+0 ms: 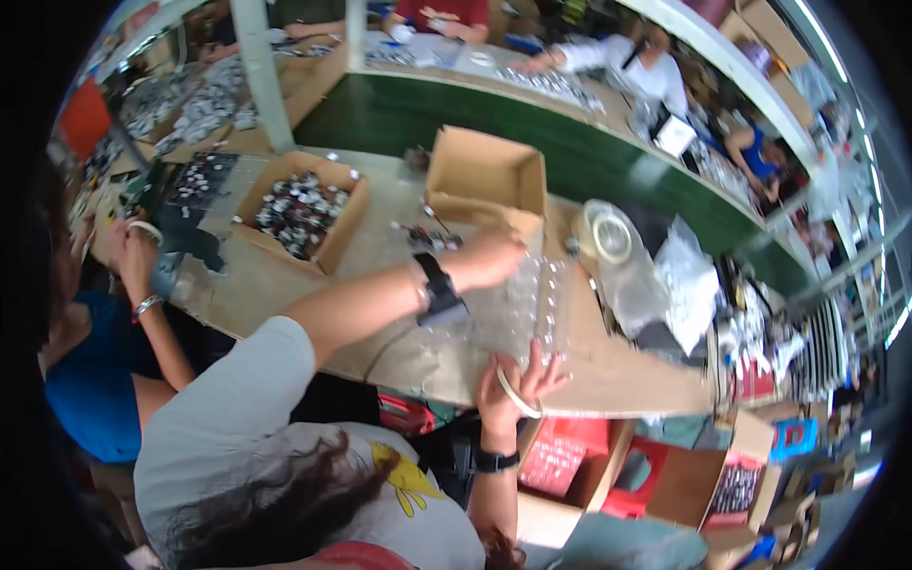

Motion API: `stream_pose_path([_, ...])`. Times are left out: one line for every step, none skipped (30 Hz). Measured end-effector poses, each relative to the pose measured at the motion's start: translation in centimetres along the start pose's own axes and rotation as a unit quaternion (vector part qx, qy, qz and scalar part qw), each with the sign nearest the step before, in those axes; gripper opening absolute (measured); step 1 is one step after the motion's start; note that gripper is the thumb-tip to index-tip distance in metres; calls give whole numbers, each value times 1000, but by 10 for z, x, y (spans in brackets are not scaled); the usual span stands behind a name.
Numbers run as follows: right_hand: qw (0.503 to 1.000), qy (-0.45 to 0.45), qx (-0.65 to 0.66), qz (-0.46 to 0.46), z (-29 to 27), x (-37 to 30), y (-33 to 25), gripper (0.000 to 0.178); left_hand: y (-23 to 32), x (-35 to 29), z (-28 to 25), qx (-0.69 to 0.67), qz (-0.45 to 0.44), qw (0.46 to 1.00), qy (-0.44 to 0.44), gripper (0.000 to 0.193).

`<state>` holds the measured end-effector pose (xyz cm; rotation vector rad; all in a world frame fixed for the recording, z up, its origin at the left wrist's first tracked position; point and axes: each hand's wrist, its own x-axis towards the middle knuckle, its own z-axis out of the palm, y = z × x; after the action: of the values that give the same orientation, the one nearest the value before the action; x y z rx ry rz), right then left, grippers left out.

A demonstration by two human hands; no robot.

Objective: Assembling small motors with plastic components at a factory workstation.

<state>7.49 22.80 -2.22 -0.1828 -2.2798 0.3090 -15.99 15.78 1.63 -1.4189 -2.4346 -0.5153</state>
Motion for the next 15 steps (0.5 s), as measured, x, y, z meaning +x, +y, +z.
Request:
stream_pose_path([1000, 6, 14, -13, -1, -2, -1, 14, 3, 1, 4, 19, 4, 1000, 16, 11])
stream_pose_path([1000, 0, 15, -10, -3, -1, -3, 13, 3, 1, 7, 38, 8, 999, 32, 9])
stream_pose_path([1000, -7, 12, -3, -5, -1, -2, 11, 5, 3, 9, 48, 3, 998, 37, 9])
stream_pose_path([1000, -5, 22, -11, -4, -2, -1, 11, 9, 1, 6, 51, 3, 998, 41, 9])
stream_pose_path([1000, 1, 26, -8, -4, -2, -1, 10, 10, -1, 4, 52, 4, 998, 45, 9])
stream_pose_path([1000, 5, 28, -5, -3, -2, -1, 10, 8, -2, 1, 52, 5, 997, 48, 10])
stream_pose_path([1000, 9, 29, 0, -1, -1, -1, 9, 4, -3, -3, 57, 0, 997, 49, 10])
stream_pose_path([999, 8, 34, -4, 0, 0, -1, 9, 1, -4, -5, 45, -12, 997, 57, 9])
stream_pose_path([999, 5, 37, 0, 0, 1, 0, 9, 4, -3, -14, 31, -19, 997, 65, 9])
stream_pose_path([999, 1, 39, 4, -1, 1, 1, 9, 6, -3, -22, 14, -25, 997, 72, 9])
stream_pose_path([999, -2, 40, 8, -2, 2, 1, 9, 10, -4, -33, 14, -24, 997, 73, 9])
stream_pose_path([999, -2, 36, 11, -2, 1, 2, 9, 15, -5, -43, -30, -30, 994, 103, 9])
stream_pose_path([999, -2, 39, 10, -1, 2, 4, 10, 20, -8, -55, -75, -36, 988, 132, 9])
stream_pose_path([999, -3, 43, 8, -1, 2, 4, 11, 24, -15, -65, -120, -44, 979, 161, 10])
stream_pose_path([999, -4, 45, 7, -2, 3, 4, 11, 29, -24, -74, -125, -41, 978, 161, 10])
